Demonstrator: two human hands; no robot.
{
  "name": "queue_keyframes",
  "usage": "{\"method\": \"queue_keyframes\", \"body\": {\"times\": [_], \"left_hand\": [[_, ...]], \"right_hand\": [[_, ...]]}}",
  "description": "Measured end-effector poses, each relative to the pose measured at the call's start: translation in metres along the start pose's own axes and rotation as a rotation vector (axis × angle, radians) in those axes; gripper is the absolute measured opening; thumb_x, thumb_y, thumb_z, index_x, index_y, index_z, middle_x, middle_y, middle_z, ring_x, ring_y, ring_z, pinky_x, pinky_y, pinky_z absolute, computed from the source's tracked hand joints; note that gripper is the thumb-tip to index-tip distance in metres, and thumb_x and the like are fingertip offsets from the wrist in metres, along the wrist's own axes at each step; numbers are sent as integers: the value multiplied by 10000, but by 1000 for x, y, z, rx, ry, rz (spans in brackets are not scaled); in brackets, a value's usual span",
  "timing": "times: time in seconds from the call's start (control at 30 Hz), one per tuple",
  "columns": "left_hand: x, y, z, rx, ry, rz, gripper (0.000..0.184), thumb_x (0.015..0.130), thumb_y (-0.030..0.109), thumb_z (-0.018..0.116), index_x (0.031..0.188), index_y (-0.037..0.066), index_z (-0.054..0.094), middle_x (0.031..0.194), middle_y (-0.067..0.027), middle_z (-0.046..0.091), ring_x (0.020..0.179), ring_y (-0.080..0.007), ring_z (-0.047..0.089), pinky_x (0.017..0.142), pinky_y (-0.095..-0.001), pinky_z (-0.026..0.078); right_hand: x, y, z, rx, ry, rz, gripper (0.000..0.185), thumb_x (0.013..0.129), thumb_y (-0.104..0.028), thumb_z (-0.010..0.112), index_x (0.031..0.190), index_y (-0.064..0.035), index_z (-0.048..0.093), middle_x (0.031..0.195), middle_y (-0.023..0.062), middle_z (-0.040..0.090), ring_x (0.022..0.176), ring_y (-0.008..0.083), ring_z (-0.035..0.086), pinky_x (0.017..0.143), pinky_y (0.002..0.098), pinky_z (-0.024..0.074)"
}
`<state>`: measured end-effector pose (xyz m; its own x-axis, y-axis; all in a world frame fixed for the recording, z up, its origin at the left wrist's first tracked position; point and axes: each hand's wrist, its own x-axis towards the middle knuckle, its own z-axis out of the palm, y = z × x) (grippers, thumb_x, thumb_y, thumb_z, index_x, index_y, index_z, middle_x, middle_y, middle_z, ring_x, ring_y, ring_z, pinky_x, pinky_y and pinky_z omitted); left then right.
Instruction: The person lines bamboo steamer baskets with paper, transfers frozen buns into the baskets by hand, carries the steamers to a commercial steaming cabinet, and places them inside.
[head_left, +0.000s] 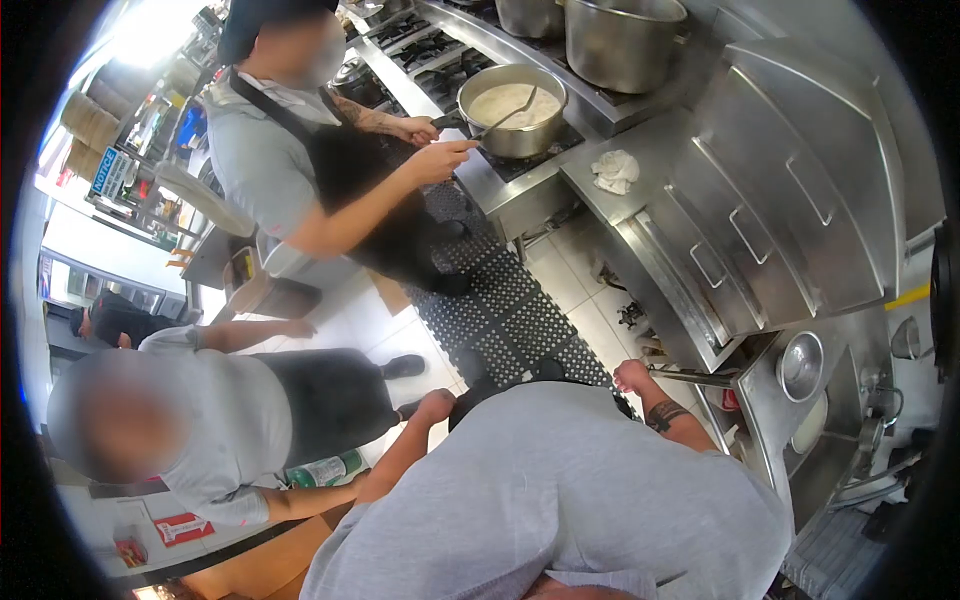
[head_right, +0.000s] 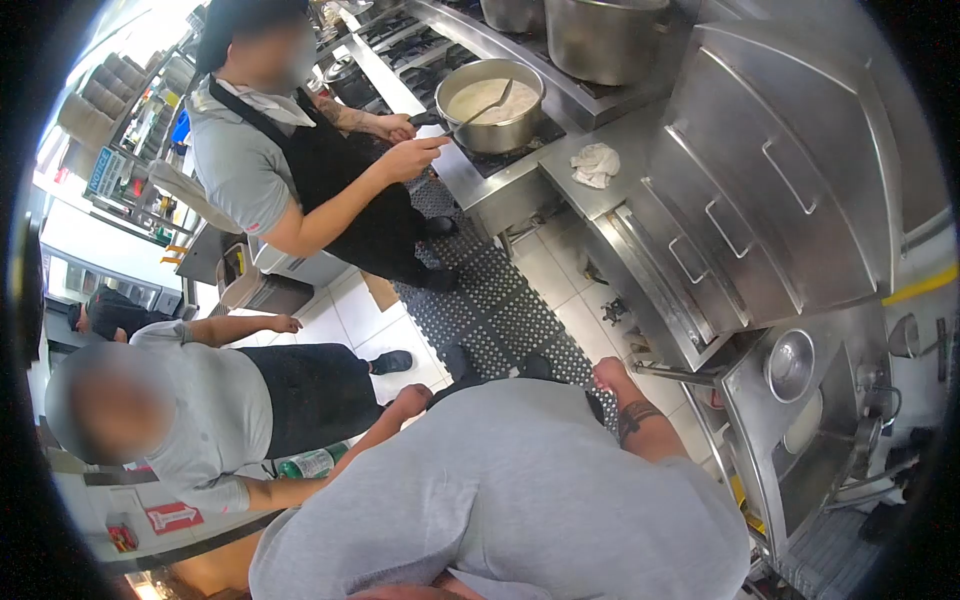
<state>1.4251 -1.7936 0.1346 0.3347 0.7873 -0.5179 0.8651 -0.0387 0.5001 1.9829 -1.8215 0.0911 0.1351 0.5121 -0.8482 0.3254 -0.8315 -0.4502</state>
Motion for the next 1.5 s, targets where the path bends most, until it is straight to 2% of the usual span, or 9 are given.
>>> {"method": "queue_keyframes", "body": {"times": [0.17, 0.53, 0.73, 0.87, 0.93, 1.07, 1.13, 1.2, 1.5], "left_hand": [[-8, 6, -5, -79, -6, -64, 302, 883, 220, 516, 911, 16, 737, 1016, -222, 712, 981, -412, 667, 887, -484, 523], [8, -24, -1, 371, -61, 382, 266, 861, 188, 536, 891, 25, 744, 999, -202, 715, 989, -383, 675, 867, -479, 545], [-3, 5, -29, 291, -95, 203, 248, 832, 198, 564, 887, 41, 748, 1015, -189, 720, 1007, -366, 679, 871, -475, 551], [6, -6, -32, 369, -127, 191, 238, 826, 207, 573, 880, 50, 743, 998, -186, 719, 988, -365, 680, 852, -477, 553], [5, -10, -33, 303, -46, 238, 227, 819, 209, 583, 868, 46, 734, 960, -192, 713, 941, -377, 682, 826, -481, 553], [4, 6, -35, 628, -119, 346, 209, 820, 181, 588, 847, 23, 720, 960, -215, 700, 929, -392, 677, 816, -492, 548], [-9, 48, -37, 382, -142, 137, 214, 823, 188, 593, 862, 16, 714, 954, -231, 693, 948, -405, 668, 823, -497, 544], [-14, 64, -23, 216, -53, 191, 240, 846, 209, 584, 883, 7, 707, 941, -238, 688, 961, -415, 660, 845, -494, 535], [-71, 132, 51, -20, -89, -2, 360, 955, 274, 472, 1015, 6, 704, 1110, -233, 689, 1057, -421, 632, 937, -484, 487]], "right_hand": [[-4, -1, 10, 13, 17, -40, 172, 901, -128, 585, 790, -16, 654, 673, 97, 625, 520, 198, 601, 434, 343, 484], [-12, -7, 0, 124, 62, -64, 139, 910, -93, 566, 842, 9, 632, 678, 100, 607, 460, 177, 535, 390, 321, 420], [21, 25, 19, 126, 11, -61, 198, 875, -72, 584, 684, -19, 590, 616, 83, 560, 465, 177, 522, 388, 338, 420], [54, 74, 40, -82, -21, -183, 203, 867, -111, 611, 693, -23, 665, 696, 122, 665, 558, 247, 633, 506, 379, 513], [52, 91, 44, -1086, 148, -721, 188, 850, -223, 654, 806, -62, 741, 812, 135, 727, 742, 326, 703, 673, 439, 557], [24, 109, 55, -1115, 123, -616, 236, 846, -306, 624, 888, -129, 773, 904, 131, 742, 915, 340, 704, 777, 468, 551], [12, 113, 48, -216, -154, -137, 238, 899, -251, 608, 769, -72, 696, 747, 113, 695, 571, 269, 656, 498, 406, 498], [49, 155, 52, 63, -194, -2, 235, 866, -125, 544, 721, -1, 682, 598, 121, 637, 434, 218, 587, 392, 359, 446], [10, 147, 1, 29, -100, -39, 255, 908, -101, 494, 685, -47, 604, 580, 79, 553, 436, 185, 509, 385, 346, 389]]}}
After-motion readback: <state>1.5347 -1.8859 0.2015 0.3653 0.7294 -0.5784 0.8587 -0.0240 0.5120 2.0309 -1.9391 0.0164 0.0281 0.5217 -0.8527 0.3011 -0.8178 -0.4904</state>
